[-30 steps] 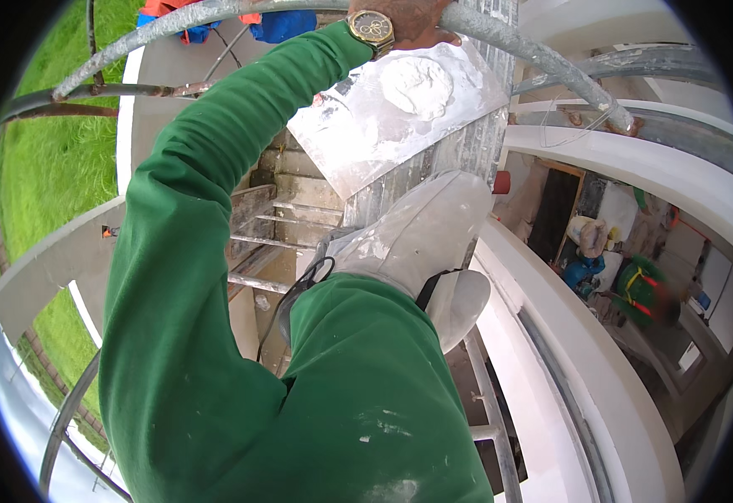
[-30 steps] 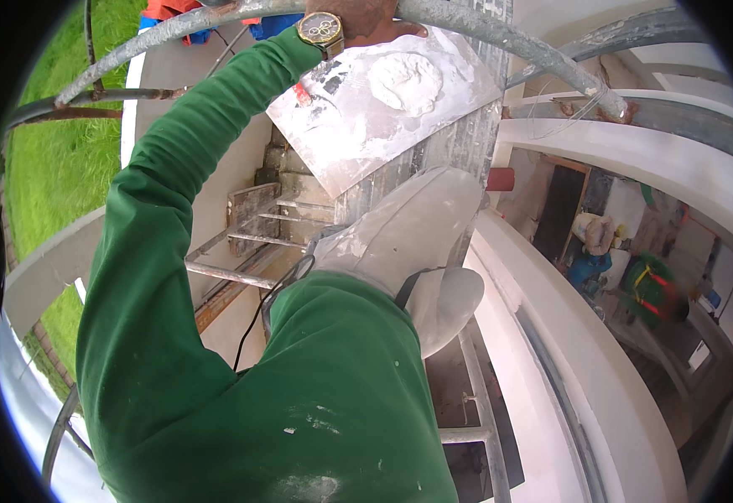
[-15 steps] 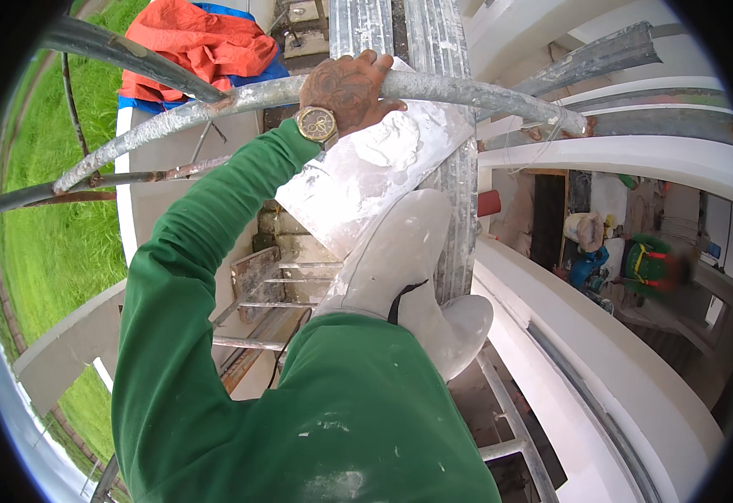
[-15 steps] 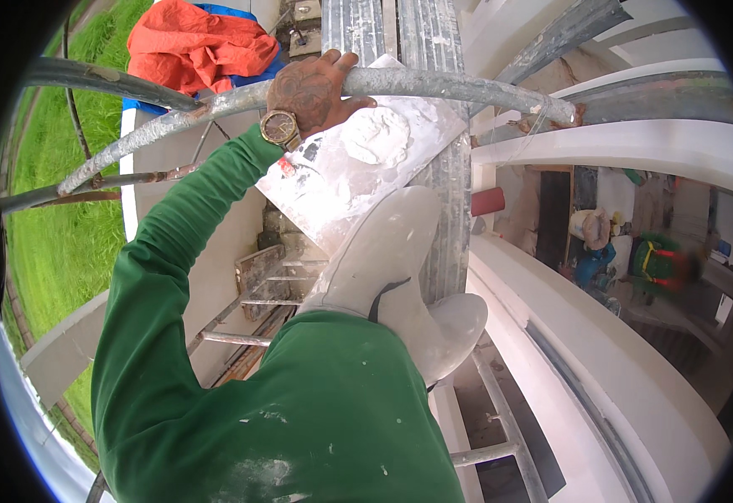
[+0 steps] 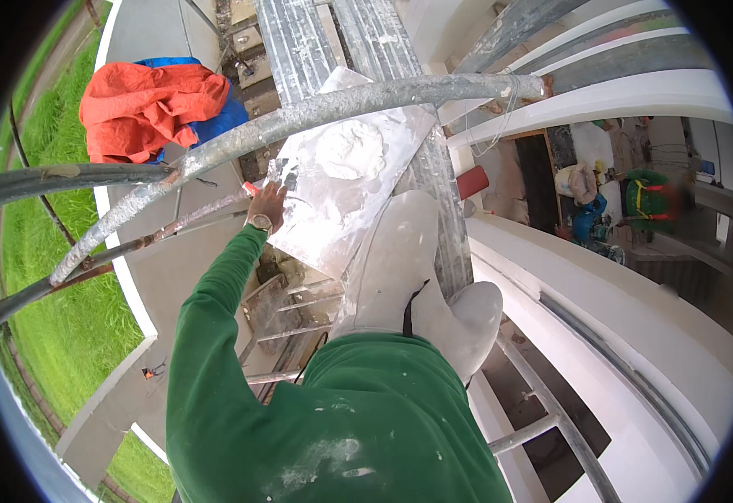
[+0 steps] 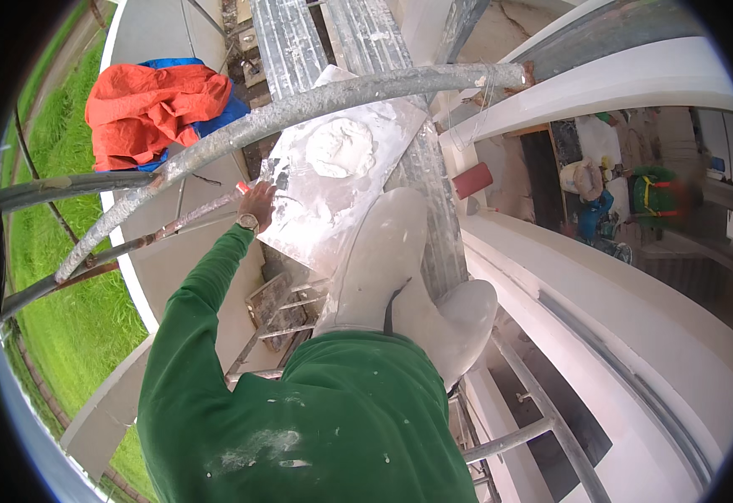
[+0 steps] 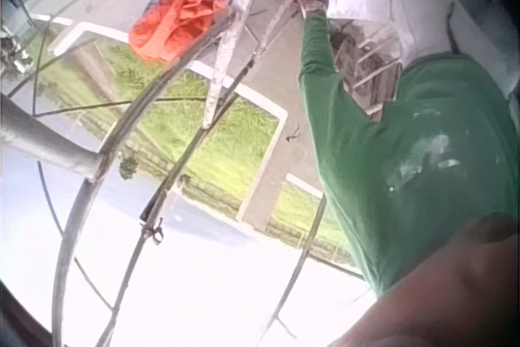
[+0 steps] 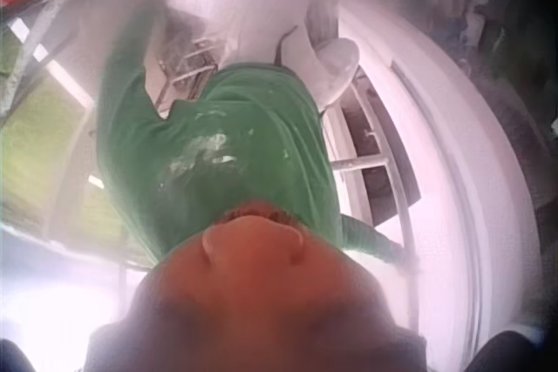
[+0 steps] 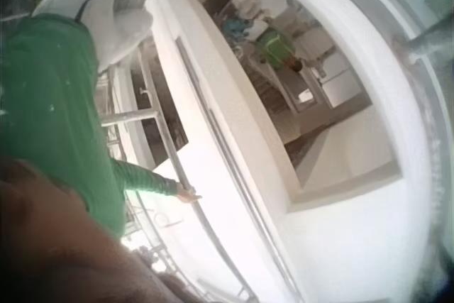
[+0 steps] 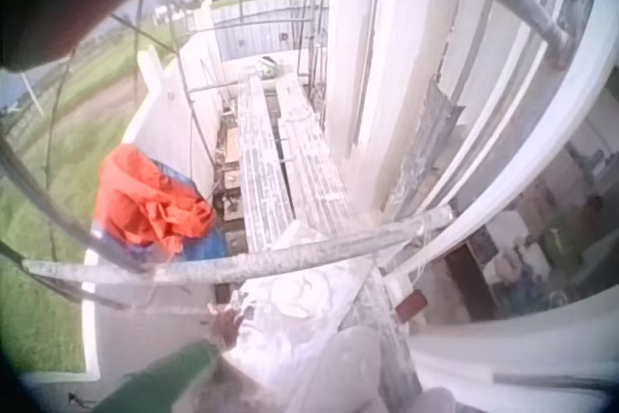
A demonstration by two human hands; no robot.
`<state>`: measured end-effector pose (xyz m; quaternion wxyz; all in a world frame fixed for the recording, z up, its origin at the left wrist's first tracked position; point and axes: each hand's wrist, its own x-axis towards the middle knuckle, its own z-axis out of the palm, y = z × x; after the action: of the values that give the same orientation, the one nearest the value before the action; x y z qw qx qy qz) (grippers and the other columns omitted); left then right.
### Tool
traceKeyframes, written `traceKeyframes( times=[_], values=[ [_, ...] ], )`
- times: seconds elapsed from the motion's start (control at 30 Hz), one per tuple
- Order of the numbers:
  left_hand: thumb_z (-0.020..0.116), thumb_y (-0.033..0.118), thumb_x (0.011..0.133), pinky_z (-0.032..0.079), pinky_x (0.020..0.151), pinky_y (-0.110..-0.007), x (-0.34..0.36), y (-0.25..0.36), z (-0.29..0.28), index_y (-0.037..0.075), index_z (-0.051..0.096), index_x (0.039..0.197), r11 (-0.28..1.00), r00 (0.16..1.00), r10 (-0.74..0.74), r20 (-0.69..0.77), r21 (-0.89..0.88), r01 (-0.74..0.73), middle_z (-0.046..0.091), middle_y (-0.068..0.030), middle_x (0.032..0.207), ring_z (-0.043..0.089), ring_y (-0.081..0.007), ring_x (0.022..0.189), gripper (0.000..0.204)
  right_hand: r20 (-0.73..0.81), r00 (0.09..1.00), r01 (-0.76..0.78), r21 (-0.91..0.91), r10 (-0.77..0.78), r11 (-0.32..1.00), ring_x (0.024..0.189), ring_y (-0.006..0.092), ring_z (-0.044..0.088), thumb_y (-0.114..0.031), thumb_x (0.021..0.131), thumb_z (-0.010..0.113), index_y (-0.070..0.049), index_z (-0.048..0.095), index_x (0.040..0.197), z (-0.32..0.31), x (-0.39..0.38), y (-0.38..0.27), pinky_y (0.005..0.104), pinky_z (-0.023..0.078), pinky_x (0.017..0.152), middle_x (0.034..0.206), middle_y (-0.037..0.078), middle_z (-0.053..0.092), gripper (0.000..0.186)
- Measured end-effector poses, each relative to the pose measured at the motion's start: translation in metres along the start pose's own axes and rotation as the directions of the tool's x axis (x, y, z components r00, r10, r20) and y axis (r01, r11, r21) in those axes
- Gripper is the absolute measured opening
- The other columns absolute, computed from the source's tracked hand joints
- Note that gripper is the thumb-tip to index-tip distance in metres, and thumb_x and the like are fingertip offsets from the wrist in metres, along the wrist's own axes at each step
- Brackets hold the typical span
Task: The person mixes a white plaster-like substance on a board using a trowel and a scraper. They then carry the board to a scaffolding structure, climb up, and apply the substance to a vertical wall surface using the trowel.
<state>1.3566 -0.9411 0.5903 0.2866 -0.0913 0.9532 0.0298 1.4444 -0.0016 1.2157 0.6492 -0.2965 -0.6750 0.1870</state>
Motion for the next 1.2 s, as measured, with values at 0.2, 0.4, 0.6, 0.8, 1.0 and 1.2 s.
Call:
traceKeyframes(
  times=[0.2, 0.4, 0.6, 0.8, 1.0, 1.2],
  values=[
    [0.043, 0.022, 0.099, 0.025, 0.114, -0.051, 0.040, -0.061, 0.110, 0.014, 0.046, 0.142, 0.935, 0.991, -0.127, -0.029, 0.331, 0.130, 0.047, -0.0042, 0.145, 0.038, -0.0250, 0.139, 0.043, 0.040, 0.998, 0.058, -0.090, -0.055, 0.994, 0.065, 0.0243, 0.059, -0.024, 0.089, 0.064, -0.003, 0.072, 0.112, -0.020, 0.018, 0.018, 0.0391, 0.051, 0.061, 0.078, 0.014, 0.063, 0.032],
    [0.055, 0.022, 0.095, 0.041, 0.101, -0.048, 0.017, -0.074, 0.096, 0.015, 0.056, 0.127, 0.978, 0.977, -0.031, 0.212, 0.207, -0.014, 0.062, -0.0082, 0.124, 0.054, -0.0279, 0.123, 0.033, 0.103, 0.986, 0.146, -0.154, -0.131, 0.977, 0.069, 0.0260, 0.061, -0.027, 0.091, 0.061, -0.008, 0.072, 0.114, -0.003, 0.028, 0.028, 0.0447, 0.051, 0.067, 0.079, 0.014, 0.065, 0.032],
    [0.069, 0.022, 0.086, 0.048, 0.091, -0.049, -0.063, -0.073, 0.000, 0.008, 0.050, 0.125, 0.856, 0.973, 0.040, 0.227, -0.510, 0.084, 0.066, -0.0177, 0.112, 0.063, -0.0379, 0.107, 0.046, 0.046, 0.991, 0.132, -0.115, -0.128, 0.985, 0.089, 0.0261, 0.061, -0.030, 0.089, 0.067, -0.006, 0.070, 0.109, -0.011, 0.058, 0.041, 0.0468, 0.050, 0.081, 0.100, 0.014, 0.064, 0.031],
    [0.073, 0.017, 0.085, 0.052, 0.083, -0.041, -0.207, 0.007, -0.240, 0.001, 0.056, 0.117, 0.785, 0.908, -0.004, -0.418, -0.563, -0.256, 0.066, -0.0210, 0.111, 0.066, -0.0369, 0.100, 0.039, 0.170, 0.826, 0.562, -0.323, -0.537, 0.762, 0.120, 0.0292, 0.056, -0.029, 0.088, 0.075, 0.003, 0.054, 0.129, 0.106, -0.255, -0.082, 0.0439, 0.045, 0.102, 0.132, 0.021, 0.056, 0.056],
    [0.072, 0.013, 0.087, 0.054, 0.081, -0.041, -0.179, -0.014, -0.302, -0.003, 0.057, 0.122, 0.973, 0.366, -0.048, -0.929, -0.127, -0.193, 0.066, -0.0219, 0.111, 0.067, -0.0378, 0.097, 0.041, 0.919, -0.279, -0.143, 0.248, -0.279, 0.958, 0.094, 0.0276, 0.067, -0.014, 0.093, 0.060, -0.002, 0.064, 0.115, 0.188, -0.604, -0.101, 0.0364, 0.051, 0.086, 0.106, 0.017, 0.069, 0.025],
    [0.068, 0.018, 0.090, 0.054, 0.079, -0.042, -0.100, -0.010, -0.306, -0.003, 0.056, 0.123, 0.986, 0.309, 0.013, -0.951, -0.039, -0.159, 0.066, -0.0210, 0.111, 0.066, -0.0367, 0.096, 0.041, 0.322, -0.741, -0.233, 0.698, -0.589, 0.677, 0.100, 0.0345, 0.059, -0.021, 0.091, 0.056, -0.002, 0.065, 0.104, 0.147, -0.829, -0.157, 0.0446, 0.048, 0.089, 0.101, 0.017, 0.065, 0.025]
  ],
)
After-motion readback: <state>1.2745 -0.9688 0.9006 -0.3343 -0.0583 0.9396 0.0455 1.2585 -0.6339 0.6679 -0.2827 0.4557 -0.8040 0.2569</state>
